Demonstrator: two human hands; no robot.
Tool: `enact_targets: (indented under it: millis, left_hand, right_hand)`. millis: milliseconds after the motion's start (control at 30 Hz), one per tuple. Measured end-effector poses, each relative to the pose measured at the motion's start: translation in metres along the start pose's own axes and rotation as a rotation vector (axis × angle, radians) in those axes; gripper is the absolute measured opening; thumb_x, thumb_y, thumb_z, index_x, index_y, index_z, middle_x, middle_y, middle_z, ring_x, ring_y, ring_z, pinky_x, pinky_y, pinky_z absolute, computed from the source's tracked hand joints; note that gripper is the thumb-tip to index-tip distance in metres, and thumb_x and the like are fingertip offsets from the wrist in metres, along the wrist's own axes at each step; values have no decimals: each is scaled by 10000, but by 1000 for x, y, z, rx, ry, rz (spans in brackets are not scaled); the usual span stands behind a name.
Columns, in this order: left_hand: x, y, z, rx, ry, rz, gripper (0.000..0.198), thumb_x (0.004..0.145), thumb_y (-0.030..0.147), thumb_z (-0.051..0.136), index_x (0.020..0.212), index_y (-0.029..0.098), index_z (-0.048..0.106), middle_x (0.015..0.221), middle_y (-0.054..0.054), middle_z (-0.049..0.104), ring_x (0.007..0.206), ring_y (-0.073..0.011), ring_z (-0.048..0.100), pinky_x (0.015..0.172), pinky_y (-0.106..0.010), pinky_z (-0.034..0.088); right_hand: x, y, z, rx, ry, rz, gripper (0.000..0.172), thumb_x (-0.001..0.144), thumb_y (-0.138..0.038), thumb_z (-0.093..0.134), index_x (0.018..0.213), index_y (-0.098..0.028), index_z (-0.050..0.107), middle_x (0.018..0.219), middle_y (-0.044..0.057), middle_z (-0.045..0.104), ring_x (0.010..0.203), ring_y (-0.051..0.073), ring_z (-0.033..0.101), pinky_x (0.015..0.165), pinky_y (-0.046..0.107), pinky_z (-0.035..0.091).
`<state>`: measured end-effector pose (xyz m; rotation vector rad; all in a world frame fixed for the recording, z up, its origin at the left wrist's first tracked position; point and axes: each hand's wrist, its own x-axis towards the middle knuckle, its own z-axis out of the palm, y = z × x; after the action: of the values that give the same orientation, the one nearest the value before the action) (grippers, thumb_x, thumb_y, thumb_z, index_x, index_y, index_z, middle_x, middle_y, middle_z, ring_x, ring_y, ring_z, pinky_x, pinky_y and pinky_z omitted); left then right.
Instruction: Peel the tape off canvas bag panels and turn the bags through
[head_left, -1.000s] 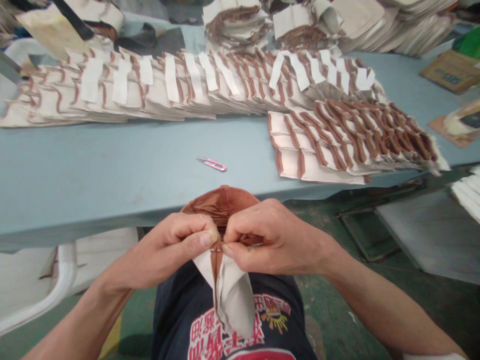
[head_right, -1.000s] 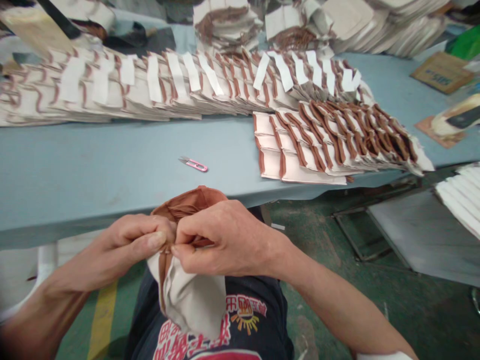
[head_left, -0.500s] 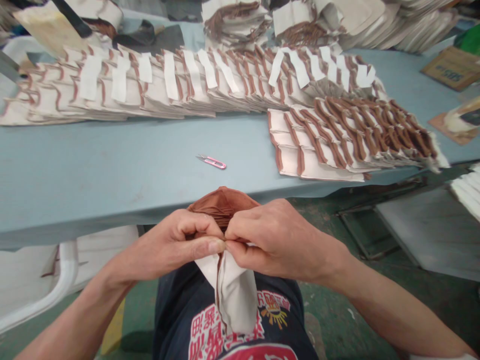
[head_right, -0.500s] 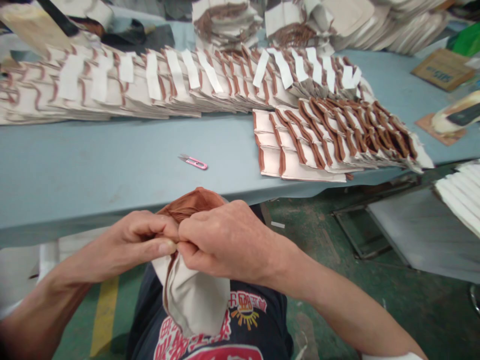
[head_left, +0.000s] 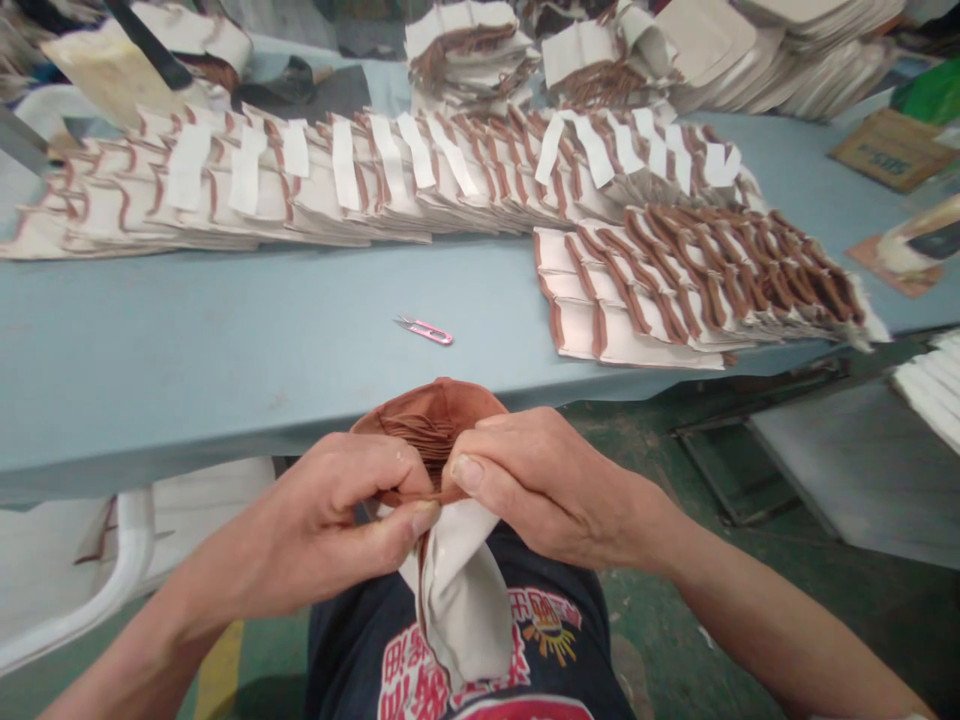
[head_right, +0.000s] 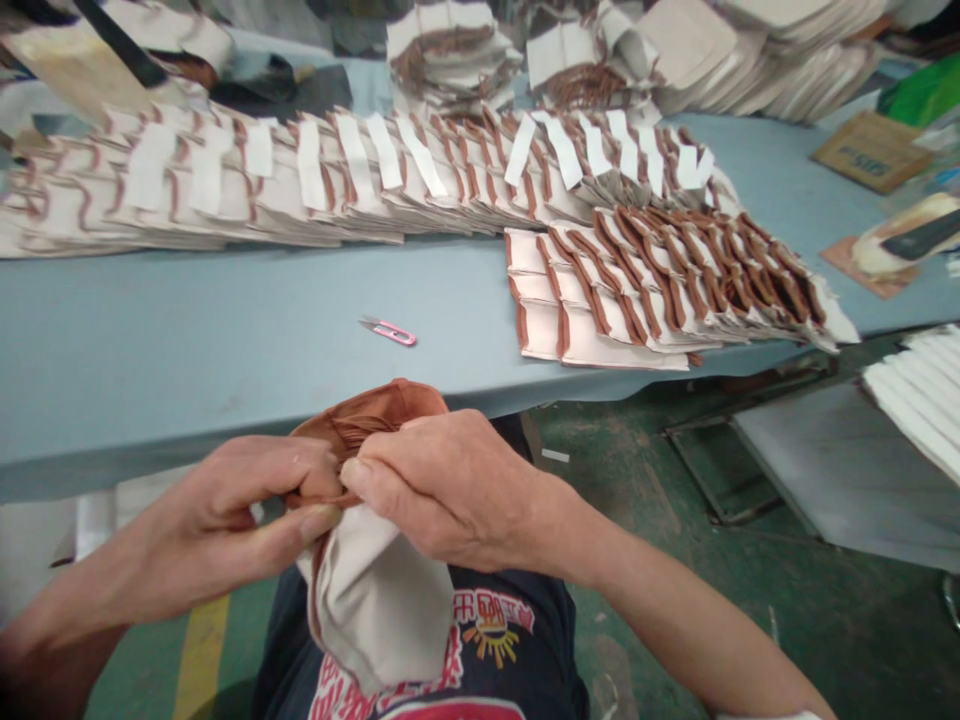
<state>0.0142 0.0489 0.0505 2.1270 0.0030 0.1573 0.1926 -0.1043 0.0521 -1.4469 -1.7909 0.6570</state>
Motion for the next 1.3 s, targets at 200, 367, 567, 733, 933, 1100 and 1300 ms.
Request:
enact_targets:
  millis: [200,367,567,733,933,1100,1300]
  left_hand:
    - [-6,-2,4,124,79,38,277,932,91,512,699,209,422,613,92,396,561,-79,378,545,-207,307]
    - [-10,-10,21,-110,228,5,319,971,155,513,668,208,426,582,84,393,520,-80,363,502,-210,296]
    - [-13,-11,56,-719,402,-110,536,994,512,656,624,203,422,598,46,388,542,-107,330,494,-243,280]
    - [-6,-8,73,-937,426,-163,600,900,586,750,596,209,398,570,48,364,515,-102,308,488,-257,262]
    - [-2,6,68,-840,370,-37,597,940,573,738,580,199,443,544,28,428,553,-130,397,573,-302,361]
    - [9,3,69,-944,437,-138,585,858,550,799,576,201,424,554,31,447,522,-116,385,521,-271,333]
    - [19,-7,63,-1115,458,-211,584,750,518,851,566,202,395,552,21,501,501,-116,411,505,-247,354]
  right_hand:
    - [1,9,20,182,139,-21,327,1055,-248,574,736,-178,560,651,-51,554,574,73,469,570,222,340]
    - [0,18,30,285,193,-14,304,1028,-231,591,731,-188,545,657,-58,526,564,71,426,541,211,334]
    - [-3,30,59,577,248,51,403,1028,-449,643,733,-202,524,619,-79,441,518,72,347,493,213,299]
    - [-7,45,78,762,300,73,555,953,-641,708,681,-215,479,572,-89,404,497,77,300,478,233,249]
    - [0,51,74,887,347,31,674,780,-642,897,576,-202,429,553,-83,394,540,79,289,513,248,211]
    - [12,58,73,1053,272,159,767,611,-730,944,535,-209,385,574,-78,395,565,81,300,520,240,240]
    - [27,71,72,1107,182,196,694,645,-625,962,571,-206,413,567,-98,379,555,69,277,516,229,214]
